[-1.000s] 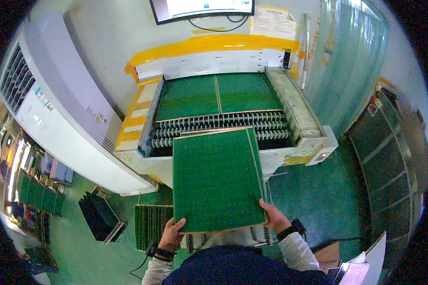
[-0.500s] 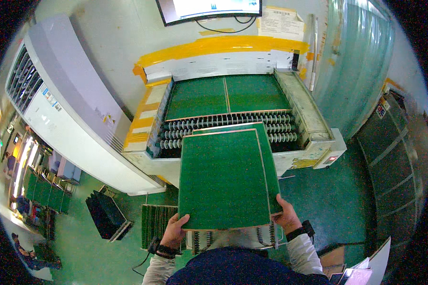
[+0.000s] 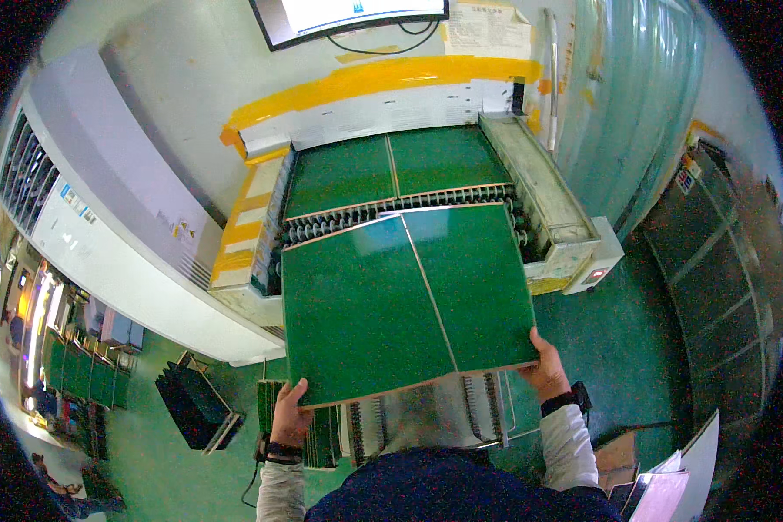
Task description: Transferring and loading green PCB panels into an automated processing machine using a metal rack cart.
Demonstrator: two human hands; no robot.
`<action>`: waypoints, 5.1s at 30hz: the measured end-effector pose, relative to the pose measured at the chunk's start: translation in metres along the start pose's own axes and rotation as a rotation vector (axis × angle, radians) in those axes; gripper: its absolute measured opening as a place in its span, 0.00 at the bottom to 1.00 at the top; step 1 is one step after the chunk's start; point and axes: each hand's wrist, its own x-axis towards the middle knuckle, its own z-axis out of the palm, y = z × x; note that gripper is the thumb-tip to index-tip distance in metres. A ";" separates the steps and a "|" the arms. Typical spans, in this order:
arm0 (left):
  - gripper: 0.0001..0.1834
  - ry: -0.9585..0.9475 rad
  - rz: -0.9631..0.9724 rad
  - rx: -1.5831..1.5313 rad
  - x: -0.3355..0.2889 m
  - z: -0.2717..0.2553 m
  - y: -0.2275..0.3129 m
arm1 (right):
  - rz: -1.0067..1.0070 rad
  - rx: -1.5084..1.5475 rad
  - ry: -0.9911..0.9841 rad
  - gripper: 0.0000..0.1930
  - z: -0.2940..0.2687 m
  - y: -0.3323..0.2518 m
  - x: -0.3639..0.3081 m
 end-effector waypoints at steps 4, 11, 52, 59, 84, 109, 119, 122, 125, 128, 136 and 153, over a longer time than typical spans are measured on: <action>0.08 0.094 -0.050 0.012 0.007 -0.004 0.011 | -0.064 0.052 -0.030 0.22 0.000 -0.018 0.001; 0.10 -0.092 -0.013 -0.251 0.015 -0.013 0.002 | -0.160 0.233 -0.072 0.22 -0.021 -0.014 0.008; 0.07 -0.115 0.131 -0.317 0.103 -0.046 0.011 | -0.005 0.091 -0.100 0.09 0.022 0.004 0.045; 0.09 -0.189 0.149 -0.376 0.110 -0.030 0.019 | -0.046 0.112 -0.075 0.08 0.029 -0.002 0.059; 0.10 -0.237 0.135 -0.402 0.130 -0.032 0.024 | -0.006 0.076 -0.100 0.09 0.036 -0.009 0.075; 0.07 -0.164 0.126 -0.443 0.151 -0.025 0.029 | -0.031 0.048 -0.100 0.08 0.041 -0.016 0.095; 0.09 -0.236 0.136 -0.453 0.163 -0.029 0.026 | -0.043 0.050 -0.151 0.09 0.038 -0.020 0.109; 0.08 -0.174 0.129 -0.442 0.161 -0.019 0.028 | -0.036 0.042 -0.138 0.10 0.040 -0.022 0.111; 0.11 -0.168 0.128 -0.451 0.166 -0.031 0.027 | -0.010 0.034 -0.115 0.10 0.046 -0.022 0.113; 0.08 -0.216 0.143 -0.466 0.165 -0.027 0.026 | -0.008 0.028 -0.111 0.09 0.043 -0.024 0.115; 0.09 -0.169 0.138 -0.430 0.163 -0.018 0.030 | 0.012 0.023 -0.086 0.10 0.048 -0.027 0.116; 0.14 -0.230 0.149 -0.375 0.158 -0.017 0.030 | -0.012 -0.100 -0.098 0.13 0.062 -0.035 0.115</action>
